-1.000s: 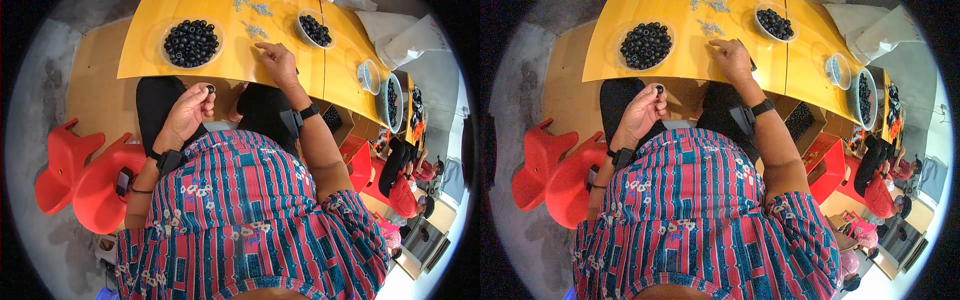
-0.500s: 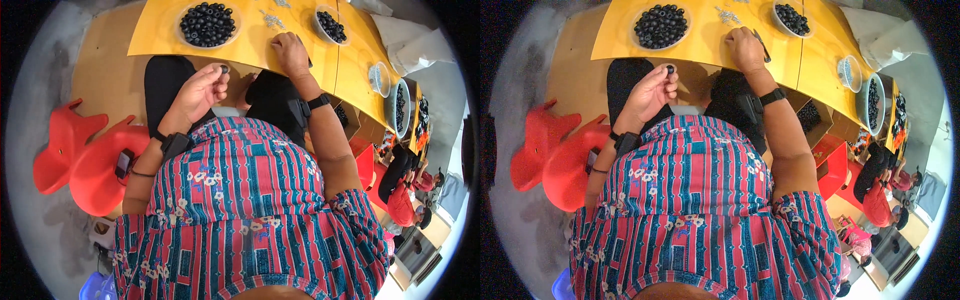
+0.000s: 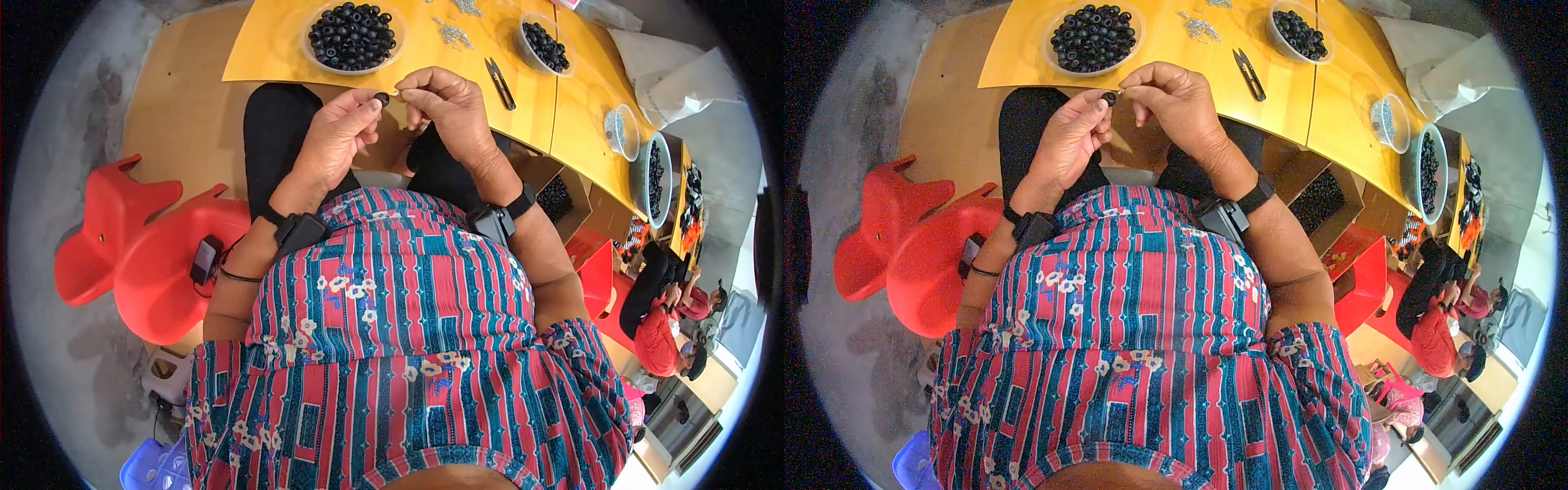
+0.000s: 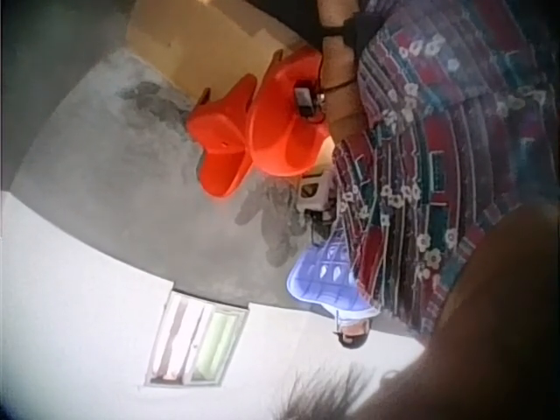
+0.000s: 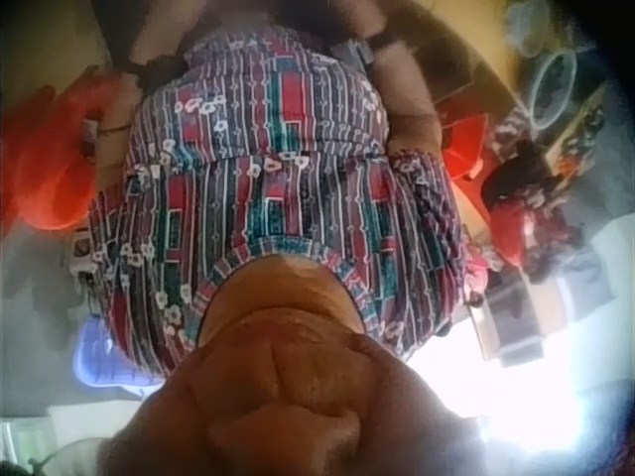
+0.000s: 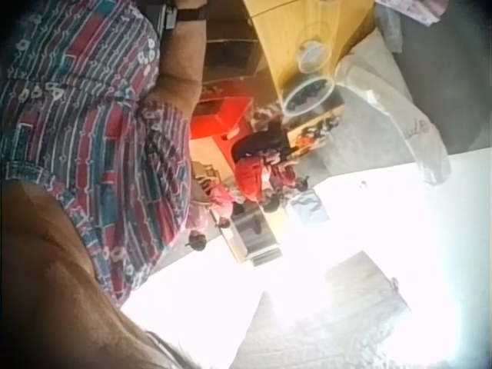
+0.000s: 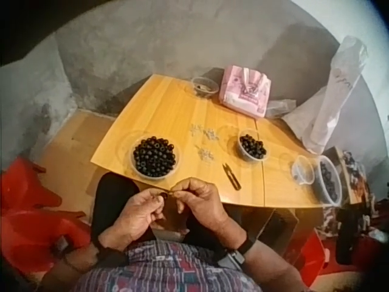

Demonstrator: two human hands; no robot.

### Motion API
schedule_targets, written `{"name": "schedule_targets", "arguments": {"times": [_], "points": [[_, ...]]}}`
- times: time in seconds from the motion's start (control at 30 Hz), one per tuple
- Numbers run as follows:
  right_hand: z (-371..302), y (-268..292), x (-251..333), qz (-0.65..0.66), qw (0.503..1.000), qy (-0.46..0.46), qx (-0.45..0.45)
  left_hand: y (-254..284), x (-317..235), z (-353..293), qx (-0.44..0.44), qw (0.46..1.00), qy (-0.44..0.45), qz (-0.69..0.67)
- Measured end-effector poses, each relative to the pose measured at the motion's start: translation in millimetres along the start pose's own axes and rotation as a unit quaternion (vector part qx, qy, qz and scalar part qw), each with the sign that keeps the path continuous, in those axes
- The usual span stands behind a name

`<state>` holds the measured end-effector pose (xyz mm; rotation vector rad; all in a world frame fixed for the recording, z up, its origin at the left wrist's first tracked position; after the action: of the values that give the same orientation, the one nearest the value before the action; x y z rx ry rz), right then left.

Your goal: The person assembles small rubber rings with metal inserts by hand, taking both components from plastic containers and fitting them together.

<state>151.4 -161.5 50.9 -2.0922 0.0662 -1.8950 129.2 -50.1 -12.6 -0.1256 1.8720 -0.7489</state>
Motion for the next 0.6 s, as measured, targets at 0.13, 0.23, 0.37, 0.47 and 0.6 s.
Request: {"name": "schedule_targets", "arguments": {"times": [0.13,0.23,0.37,0.47,0.6], "points": [[-3.6,-5.1,1.4,0.003,1.0,-0.008,-0.003,8.7,-7.5,-1.1,-0.054,0.995,-0.028,0.076],[-2.9,-3.7,2.3,-0.006,1.0,-0.009,-0.011,9.5,-10.2,-0.6,-0.059,0.99,-0.049,0.114],[-3.6,-3.3,2.1,-0.029,0.999,0.004,-0.017,3.8,-19.6,-2.6,-0.058,0.984,-0.076,0.153],[-5.0,-5.4,5.1,-0.065,0.998,0.012,-0.019,1.9,-26.4,-4.9,-0.067,0.977,-0.084,0.186],[-3.7,-6.1,5.7,-0.112,0.993,0.02,-0.01,4.1,-25.6,-3.9,-0.076,0.973,-0.087,0.2]]}}
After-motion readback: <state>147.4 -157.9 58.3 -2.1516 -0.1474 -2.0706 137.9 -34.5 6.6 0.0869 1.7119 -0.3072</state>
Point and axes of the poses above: each hand's wrist, its own z-axis towards the middle knuckle, its own y-axis out of the back of the hand, x = y × z, the point moved 10 cm from there along z, towards the middle knuckle, and after that the axes turned 12 degrees about z, right-handed, at the moved point
